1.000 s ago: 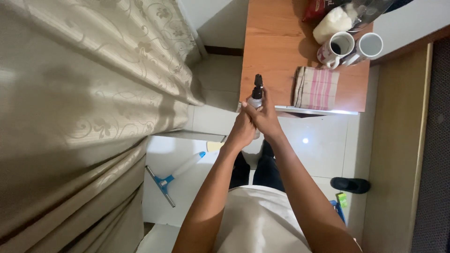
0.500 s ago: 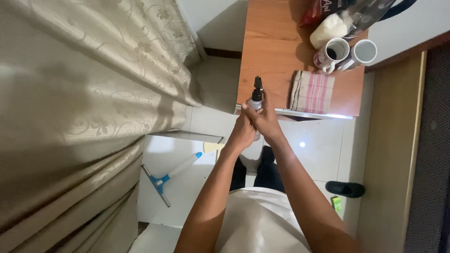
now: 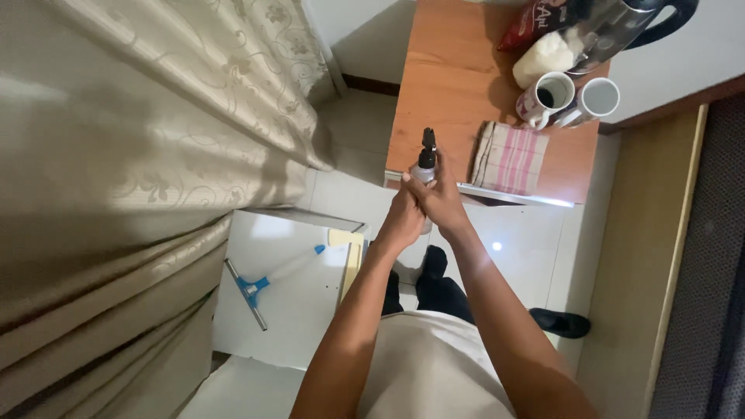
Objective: The recorder folds a small striped cloth on a bedside table and then inspects a spray bottle.
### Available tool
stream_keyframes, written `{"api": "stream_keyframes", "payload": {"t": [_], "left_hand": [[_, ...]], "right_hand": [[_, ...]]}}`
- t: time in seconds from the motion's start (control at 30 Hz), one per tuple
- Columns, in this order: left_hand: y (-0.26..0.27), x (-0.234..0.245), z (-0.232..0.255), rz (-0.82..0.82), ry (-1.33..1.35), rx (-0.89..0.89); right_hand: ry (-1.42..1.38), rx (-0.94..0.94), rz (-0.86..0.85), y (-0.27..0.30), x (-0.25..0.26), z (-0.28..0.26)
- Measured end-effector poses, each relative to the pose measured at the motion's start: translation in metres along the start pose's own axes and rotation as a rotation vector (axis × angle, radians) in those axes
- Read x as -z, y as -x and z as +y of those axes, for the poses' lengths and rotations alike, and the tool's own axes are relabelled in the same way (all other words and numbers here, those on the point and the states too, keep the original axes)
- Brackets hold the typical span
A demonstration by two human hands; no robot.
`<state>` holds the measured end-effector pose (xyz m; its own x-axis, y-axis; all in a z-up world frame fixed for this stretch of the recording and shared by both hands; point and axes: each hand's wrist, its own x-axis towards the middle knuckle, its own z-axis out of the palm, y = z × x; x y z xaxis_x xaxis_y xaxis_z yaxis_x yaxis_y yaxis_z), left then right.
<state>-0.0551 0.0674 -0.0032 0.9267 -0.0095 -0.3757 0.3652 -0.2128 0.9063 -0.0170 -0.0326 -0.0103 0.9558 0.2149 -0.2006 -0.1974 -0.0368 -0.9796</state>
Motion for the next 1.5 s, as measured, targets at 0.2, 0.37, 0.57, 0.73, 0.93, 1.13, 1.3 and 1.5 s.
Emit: {"api": "stream_keyframes", "payload": {"t": [0.2, 0.37, 0.57, 0.73, 0.93, 1.13, 1.3, 1.5], "left_hand": [[-0.002, -0.019, 0.002, -0.005, 0.014, -0.043], [0.002, -0.03, 0.018, 0.018, 0.027, 0.008], [-0.008, -0.052, -0.005, 0.034, -0.011, -0.04], [-0.005, -0.062, 0.006, 0.066, 0.054, -0.054], [-0.007, -0.077, 0.005, 0.067, 0.095, -0.121], [-0.008, -0.088, 0.024, 0.009, 0.011, 0.072], [-0.008, -0.105, 0.022, 0.053, 0.109, -0.104], [-0.012, -0.125, 0.021, 0.037, 0.097, -0.09]], "right_hand": [[0.081, 0.039, 0.0, 0.001, 0.021, 0.007], [0.031, -0.038, 0.0, 0.004, 0.031, -0.01], [0.016, -0.044, -0.012, 0.004, 0.048, -0.004], [0.031, -0.08, -0.009, 0.006, 0.058, -0.007], [0.006, 0.016, -0.035, 0.006, 0.075, 0.002], [0.043, 0.002, -0.056, 0.006, 0.09, -0.004], [0.011, 0.008, -0.063, 0.009, 0.106, -0.005], [0.034, 0.011, -0.079, 0.009, 0.131, 0.013]]}}
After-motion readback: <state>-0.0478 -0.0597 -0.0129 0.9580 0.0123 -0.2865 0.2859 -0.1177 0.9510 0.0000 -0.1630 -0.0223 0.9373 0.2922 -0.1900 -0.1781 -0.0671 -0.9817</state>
